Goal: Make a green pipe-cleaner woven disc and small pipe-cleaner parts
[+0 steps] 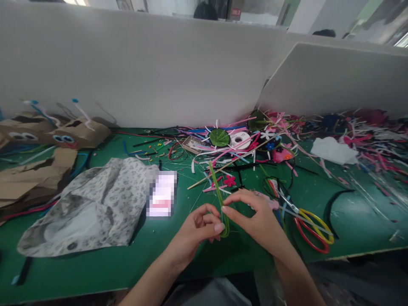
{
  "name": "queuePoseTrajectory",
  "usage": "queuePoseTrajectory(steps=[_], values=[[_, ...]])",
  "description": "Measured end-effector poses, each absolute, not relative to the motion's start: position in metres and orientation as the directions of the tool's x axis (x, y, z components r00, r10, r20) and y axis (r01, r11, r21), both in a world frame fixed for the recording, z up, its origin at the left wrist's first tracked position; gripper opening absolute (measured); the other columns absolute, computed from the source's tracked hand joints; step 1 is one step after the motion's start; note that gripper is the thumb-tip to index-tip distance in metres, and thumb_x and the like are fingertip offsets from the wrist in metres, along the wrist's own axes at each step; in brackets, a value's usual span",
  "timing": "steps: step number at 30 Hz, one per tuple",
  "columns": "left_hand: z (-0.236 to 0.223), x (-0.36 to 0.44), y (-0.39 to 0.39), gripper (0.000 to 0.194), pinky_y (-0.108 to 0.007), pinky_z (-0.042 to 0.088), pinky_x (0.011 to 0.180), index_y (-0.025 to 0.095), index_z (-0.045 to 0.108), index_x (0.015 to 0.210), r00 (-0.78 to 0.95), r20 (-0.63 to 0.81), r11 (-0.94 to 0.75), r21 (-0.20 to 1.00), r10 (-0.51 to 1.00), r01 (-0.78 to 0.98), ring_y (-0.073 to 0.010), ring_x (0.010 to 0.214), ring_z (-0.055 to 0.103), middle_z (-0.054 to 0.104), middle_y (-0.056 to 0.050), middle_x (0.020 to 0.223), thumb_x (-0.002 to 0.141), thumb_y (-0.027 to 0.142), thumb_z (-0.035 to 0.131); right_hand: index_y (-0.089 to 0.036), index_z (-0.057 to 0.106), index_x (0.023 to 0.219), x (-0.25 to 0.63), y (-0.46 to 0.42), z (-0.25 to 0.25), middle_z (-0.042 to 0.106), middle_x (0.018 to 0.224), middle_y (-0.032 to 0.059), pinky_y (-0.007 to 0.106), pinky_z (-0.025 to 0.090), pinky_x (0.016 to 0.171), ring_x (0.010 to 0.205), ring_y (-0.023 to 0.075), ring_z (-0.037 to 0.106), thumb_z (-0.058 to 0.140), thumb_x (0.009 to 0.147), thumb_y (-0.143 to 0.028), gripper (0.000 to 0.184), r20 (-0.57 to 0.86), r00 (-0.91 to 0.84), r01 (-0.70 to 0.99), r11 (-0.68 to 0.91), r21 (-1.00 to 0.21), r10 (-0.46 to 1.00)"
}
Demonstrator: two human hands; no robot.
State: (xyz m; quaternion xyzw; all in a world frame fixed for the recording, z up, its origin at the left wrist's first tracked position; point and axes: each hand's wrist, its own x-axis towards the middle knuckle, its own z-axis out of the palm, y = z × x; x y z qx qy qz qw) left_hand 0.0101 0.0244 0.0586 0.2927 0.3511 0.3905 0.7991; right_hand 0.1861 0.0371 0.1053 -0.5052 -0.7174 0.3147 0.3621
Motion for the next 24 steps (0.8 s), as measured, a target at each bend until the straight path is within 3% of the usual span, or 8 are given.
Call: queuePoseTrajectory(steps=[9, 12, 17, 21, 24], values=[[0.061, 0.011, 0.024, 0.044, -0.014, 0.038, 0.049, 0.016, 0.057, 0.084, 0.457, -0.355, 0.546, 0.732, 0.816, -0.408, -0.0049, 0.052, 0.053, 0.059, 0.006, 0.060, 0.059, 0.034, 0.089, -0.024, 0.064, 0.080, 0.180, 0.024, 0.099, 0.069, 0.082, -0.0043, 0.034, 0.040, 0.091, 0.081, 0.0138, 0.061, 0.065, 0.088, -0.024, 0.008, 0.360, -0.206, 0.540, 0.412, -0.734, 0.910], [0.062, 0.009, 0.025, 0.044, -0.014, 0.037, 0.049, 0.016, 0.058, 0.084, 0.457, -0.359, 0.549, 0.734, 0.814, -0.401, -0.0051, 0.052, 0.054, 0.059, 0.005, 0.060, 0.059, 0.033, 0.089, -0.028, 0.066, 0.095, 0.185, 0.019, 0.102, 0.070, 0.093, -0.0038, 0.037, 0.038, 0.097, 0.089, 0.0142, 0.061, 0.060, 0.091, -0.022, 0.009, 0.364, -0.309, 0.544, 0.477, -0.691, 0.879], [0.056, 0.009, 0.024, 0.042, -0.014, 0.037, 0.049, 0.016, 0.059, 0.087, 0.474, -0.349, 0.553, 0.726, 0.809, -0.409, -0.0050, 0.052, 0.053, 0.059, 0.005, 0.060, 0.061, 0.033, 0.087, -0.034, 0.054, 0.128, 0.195, 0.009, 0.107, 0.063, 0.119, 0.0005, 0.040, 0.040, 0.101, 0.112, 0.0186, 0.055, 0.060, 0.090, -0.028, 0.039, 0.237, -0.488, 0.569, 0.513, -0.643, 0.840], [0.052, 0.010, 0.021, 0.042, -0.014, 0.038, 0.050, 0.016, 0.059, 0.089, 0.490, -0.346, 0.561, 0.720, 0.800, -0.408, -0.0044, 0.051, 0.052, 0.060, 0.005, 0.060, 0.062, 0.032, 0.087, -0.034, 0.051, 0.132, 0.197, 0.005, 0.102, 0.059, 0.121, 0.0036, 0.041, 0.045, 0.098, 0.114, 0.0208, 0.054, 0.060, 0.089, -0.028, 0.044, 0.198, -0.497, 0.601, 0.500, -0.624, 0.845], [0.053, 0.011, 0.021, 0.044, -0.015, 0.038, 0.049, 0.015, 0.059, 0.089, 0.488, -0.362, 0.570, 0.721, 0.794, -0.393, -0.0046, 0.051, 0.052, 0.060, 0.005, 0.060, 0.061, 0.034, 0.088, -0.035, 0.052, 0.131, 0.196, 0.004, 0.099, 0.060, 0.119, 0.0038, 0.049, 0.040, 0.104, 0.113, 0.0215, 0.054, 0.056, 0.091, -0.025, 0.042, 0.232, -0.486, 0.629, 0.522, -0.577, 0.843]])
